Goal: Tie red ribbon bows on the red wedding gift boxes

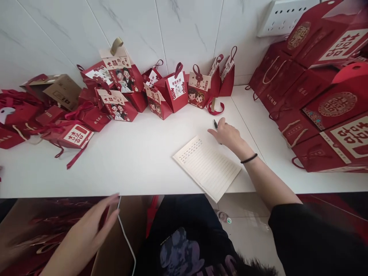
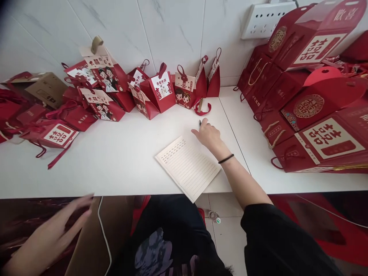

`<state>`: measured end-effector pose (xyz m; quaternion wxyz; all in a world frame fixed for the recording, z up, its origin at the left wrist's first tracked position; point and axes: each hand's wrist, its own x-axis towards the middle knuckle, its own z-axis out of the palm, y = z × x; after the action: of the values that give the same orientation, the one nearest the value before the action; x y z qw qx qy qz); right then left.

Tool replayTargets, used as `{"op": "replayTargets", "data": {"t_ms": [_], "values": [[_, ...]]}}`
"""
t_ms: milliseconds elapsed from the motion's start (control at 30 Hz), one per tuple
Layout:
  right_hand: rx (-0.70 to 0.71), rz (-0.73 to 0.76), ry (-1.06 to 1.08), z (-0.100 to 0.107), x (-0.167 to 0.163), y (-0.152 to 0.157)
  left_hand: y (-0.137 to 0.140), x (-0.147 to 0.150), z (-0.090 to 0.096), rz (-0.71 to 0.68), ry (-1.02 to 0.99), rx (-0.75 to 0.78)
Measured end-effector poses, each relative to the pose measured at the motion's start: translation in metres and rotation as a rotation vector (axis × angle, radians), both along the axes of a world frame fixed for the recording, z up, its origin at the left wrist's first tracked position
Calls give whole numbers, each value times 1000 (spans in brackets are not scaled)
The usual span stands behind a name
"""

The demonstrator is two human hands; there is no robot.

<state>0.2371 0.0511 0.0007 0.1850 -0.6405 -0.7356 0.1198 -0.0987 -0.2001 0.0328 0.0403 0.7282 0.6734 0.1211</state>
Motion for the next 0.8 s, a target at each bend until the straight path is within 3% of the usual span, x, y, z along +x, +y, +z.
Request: {"op": "replayTargets", "data": {"t_ms": [33,100,167,233,300,400,500,633,800], "values": [[2,3,5,-3,-3,1,18,21,0,-67,-9,28],[7,20,20,-10,-3,4,50,73,-7,-358,-53,82],[2,40,23,-17,3,11,73,127,-24,-584,-28,91],[-6,30,117,-22,13,20,87,170,-46,-585,65,16],[-25,31,398,-19,21,25,98,195,-66,-557,124,-61],[-151,184,987,-9,20,20,111,204,-81,-625,136,-109],[-299,321,1320,-6,1,-1,118,197,-81,-686,104,-64],[-485,328,1346,-27,-26,-23,120,189,-79,-711,73,-24],[-413,338,1103,-42,-33,-25,119,187,-95,-707,47,182]]}}
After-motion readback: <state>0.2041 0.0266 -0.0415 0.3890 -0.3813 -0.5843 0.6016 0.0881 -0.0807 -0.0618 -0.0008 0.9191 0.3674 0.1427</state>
